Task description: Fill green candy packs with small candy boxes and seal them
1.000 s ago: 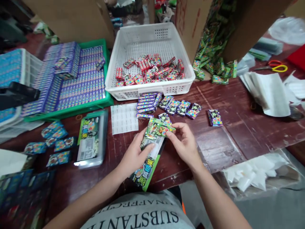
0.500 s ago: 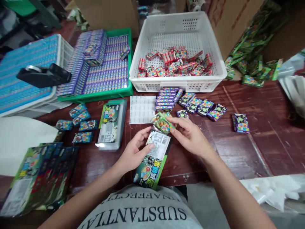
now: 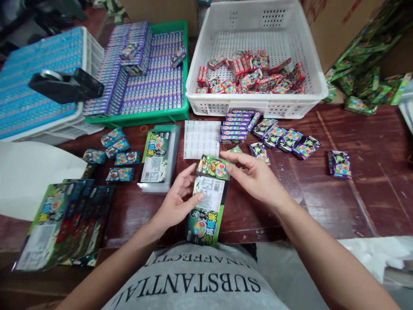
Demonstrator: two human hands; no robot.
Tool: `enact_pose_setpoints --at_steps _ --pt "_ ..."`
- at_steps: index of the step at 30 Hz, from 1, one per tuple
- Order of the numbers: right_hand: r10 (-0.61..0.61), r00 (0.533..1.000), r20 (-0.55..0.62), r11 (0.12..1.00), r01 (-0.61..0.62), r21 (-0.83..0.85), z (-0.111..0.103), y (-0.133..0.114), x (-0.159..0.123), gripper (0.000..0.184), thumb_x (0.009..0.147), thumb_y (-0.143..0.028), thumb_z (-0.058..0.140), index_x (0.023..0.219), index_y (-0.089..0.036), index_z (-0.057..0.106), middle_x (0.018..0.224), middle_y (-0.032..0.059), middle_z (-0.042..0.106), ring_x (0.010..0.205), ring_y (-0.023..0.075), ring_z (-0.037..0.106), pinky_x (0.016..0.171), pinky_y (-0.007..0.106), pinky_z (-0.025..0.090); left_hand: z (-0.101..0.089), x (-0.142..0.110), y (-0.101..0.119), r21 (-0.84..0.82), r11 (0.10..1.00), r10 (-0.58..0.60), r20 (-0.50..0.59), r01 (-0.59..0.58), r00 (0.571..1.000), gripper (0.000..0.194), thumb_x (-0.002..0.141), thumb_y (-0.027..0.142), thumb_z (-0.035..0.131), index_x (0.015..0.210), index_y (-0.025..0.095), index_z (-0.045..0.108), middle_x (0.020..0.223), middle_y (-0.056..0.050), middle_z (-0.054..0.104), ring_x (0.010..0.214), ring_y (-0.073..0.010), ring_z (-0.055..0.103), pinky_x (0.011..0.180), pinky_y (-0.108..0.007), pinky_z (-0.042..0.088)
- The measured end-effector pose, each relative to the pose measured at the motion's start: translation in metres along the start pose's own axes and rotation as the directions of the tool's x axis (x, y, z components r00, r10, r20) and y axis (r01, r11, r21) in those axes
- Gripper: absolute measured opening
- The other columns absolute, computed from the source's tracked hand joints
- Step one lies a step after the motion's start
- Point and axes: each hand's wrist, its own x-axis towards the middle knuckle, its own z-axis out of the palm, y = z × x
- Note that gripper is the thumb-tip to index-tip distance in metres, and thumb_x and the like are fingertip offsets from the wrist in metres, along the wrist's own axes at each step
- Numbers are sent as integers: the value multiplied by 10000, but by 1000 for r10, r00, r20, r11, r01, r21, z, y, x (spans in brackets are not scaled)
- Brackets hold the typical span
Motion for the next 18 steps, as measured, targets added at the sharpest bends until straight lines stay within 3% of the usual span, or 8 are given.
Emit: enact_pose_setpoints --at_steps 4,6,8,11,15,18 --pt "58 970 -237 984 -15 179 20 1 2 327 898 -375 739 1218 -311 730 1239 5 753 1097 221 711 1015 467 564 -7 1 0 -20 1000 17 -41 -18 999 751 920 312 678 1557 301 282 1271 -98 627 1076 -240 666 904 -399 591" --pt "39 966 -255 985 6 171 22 2 2 339 903 -378 733 1237 -318 718 1228 8 753 1038 214 721 964 452 587 -8 1 0 -21 1000 9 -41 -10 999 759 913 312 689 1556 302 287 1232 -89 632 1053 -233 669 887 -385 593" --pt "26 988 -154 994 -9 108 17 4 0 328 912 -388 718 1230 -309 721 1196 19 761 1014 222 720 940 455 587 -8 1 -1 -18 1000 5 -45 -6 999 766 904 311 701 1553 299 294 1194 -78 630 1014 -220 671 868 -372 592" --pt "23 1000 9 991 -22 -133 3 3 -1 266 926 -400 684 1162 -302 755 1132 25 770 996 240 703 927 469 561 -5 -2 -3 -20 1000 1 -35 -2 999 777 901 303 705 1556 295 287 1168 -66 623 962 -199 672 846 -357 587" --pt "-43 980 196 902 122 -413 -9 0 1 199 931 -363 651 1077 -341 785 952 25 738 901 245 654 900 502 522 -2 -5 -6 -24 1000 -2 -7 2 1000 790 902 301 705 1563 290 272 1192 -75 625 981 -202 675 865 -361 580" --pt "-115 952 283 897 222 -383 -4 0 -1 212 923 -343 672 1109 -373 768 1136 47 672 1145 285 599 1034 557 463 -6 -7 -5 -20 1000 0 2 0 1000 711 905 296 697 1523 288 345 1280 -90 620 1044 -212 669 910 -375 572"
